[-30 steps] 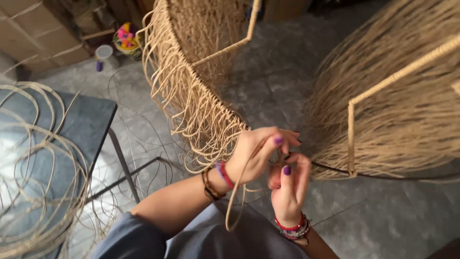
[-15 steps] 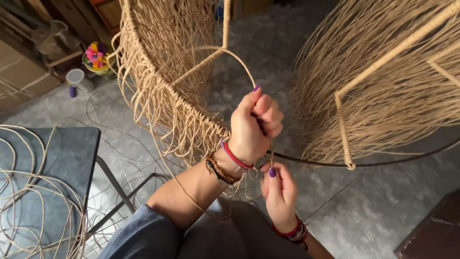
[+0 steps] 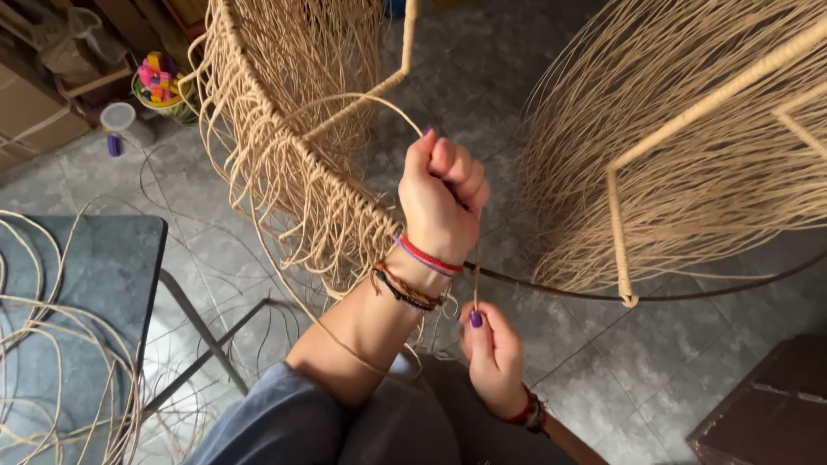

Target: Weaving rattan strands onto a large circular furniture frame

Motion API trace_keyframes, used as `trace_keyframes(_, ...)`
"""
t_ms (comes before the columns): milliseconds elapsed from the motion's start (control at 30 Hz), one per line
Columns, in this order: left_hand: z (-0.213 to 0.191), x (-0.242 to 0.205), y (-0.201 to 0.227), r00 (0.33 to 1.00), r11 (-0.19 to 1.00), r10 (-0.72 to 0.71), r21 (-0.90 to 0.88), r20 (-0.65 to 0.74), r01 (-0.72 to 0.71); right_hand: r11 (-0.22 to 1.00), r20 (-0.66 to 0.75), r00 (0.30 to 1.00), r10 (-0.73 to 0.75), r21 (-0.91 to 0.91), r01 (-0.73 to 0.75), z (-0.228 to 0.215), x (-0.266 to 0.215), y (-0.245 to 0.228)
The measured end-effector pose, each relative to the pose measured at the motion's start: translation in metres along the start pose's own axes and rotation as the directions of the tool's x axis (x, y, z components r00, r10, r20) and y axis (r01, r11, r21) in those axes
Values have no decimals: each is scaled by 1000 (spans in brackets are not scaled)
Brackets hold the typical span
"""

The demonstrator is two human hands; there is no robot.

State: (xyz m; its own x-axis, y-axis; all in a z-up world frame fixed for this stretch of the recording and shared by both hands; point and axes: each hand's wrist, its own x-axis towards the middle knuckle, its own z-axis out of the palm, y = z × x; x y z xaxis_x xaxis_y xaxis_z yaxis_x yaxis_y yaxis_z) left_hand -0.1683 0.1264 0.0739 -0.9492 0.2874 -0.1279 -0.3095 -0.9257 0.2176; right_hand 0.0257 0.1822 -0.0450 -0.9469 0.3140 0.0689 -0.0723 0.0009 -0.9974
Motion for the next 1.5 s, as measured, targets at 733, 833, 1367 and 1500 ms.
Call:
trace_keyframes(733,-110,-131,14,912,969,3,223,411,-104,362,658,614,-436,-497,789,-20,55,-126)
trace_keyframes(833,-129,-131,12,916,972,-49,231,399,-49,77,612,780,-132,-778,624,-30,71,-103)
trace_keyframes(1367,-130,-89,69,678,394,335,556,654,-732,223,564,801,-201,-770,598,-27,100,-73)
trace_keyframes(1500,-170,-91,57,630,-157,-44,617,775,-771,247,559,798,-225,-760,601,-34,104,-67)
